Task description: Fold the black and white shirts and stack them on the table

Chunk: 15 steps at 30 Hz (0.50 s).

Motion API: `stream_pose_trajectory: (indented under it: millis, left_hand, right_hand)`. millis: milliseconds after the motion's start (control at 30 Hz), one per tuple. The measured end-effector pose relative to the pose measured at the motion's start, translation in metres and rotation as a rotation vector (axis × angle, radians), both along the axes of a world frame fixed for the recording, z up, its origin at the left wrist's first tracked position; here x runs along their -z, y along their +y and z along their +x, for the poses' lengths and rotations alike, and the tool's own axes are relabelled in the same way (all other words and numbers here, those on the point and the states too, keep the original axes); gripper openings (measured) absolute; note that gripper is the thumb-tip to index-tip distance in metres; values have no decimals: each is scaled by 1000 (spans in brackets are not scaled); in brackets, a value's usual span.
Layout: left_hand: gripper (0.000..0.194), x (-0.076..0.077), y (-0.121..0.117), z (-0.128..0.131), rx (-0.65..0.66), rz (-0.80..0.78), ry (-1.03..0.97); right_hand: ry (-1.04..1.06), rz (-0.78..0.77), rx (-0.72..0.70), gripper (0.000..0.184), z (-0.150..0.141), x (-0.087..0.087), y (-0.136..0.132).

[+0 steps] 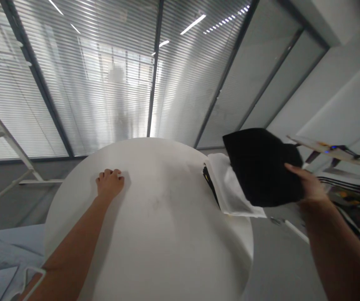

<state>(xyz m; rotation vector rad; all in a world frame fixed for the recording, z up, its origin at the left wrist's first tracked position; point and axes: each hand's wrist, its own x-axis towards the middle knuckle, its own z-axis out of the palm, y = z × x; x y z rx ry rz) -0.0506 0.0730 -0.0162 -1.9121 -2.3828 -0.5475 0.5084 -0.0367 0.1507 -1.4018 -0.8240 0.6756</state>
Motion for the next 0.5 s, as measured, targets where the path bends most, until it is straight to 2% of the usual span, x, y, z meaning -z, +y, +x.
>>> stream_pose_trajectory:
  millis: [100, 200, 300, 400, 500]
  left_hand:
    - [42, -2, -1, 1, -1, -6, -8]
    - [42, -3, -2, 1, 0, -6, -2]
    - [41, -4, -2, 2, -1, -18, -2]
    - [41, -4, -2, 2, -4, -19, 0]
    - [42, -3, -2, 2, -10, -15, 5]
  right_hand:
    - [96, -318, -129, 26, -2, 39, 5]
    - [191, -326, -169, 23, -5, 60, 7]
    - [203, -300, -177, 25, -7, 55, 10]
    - [169, -269, -161, 30, -12, 34, 17]
    - [123, -148, -122, 40, -21, 18, 26]
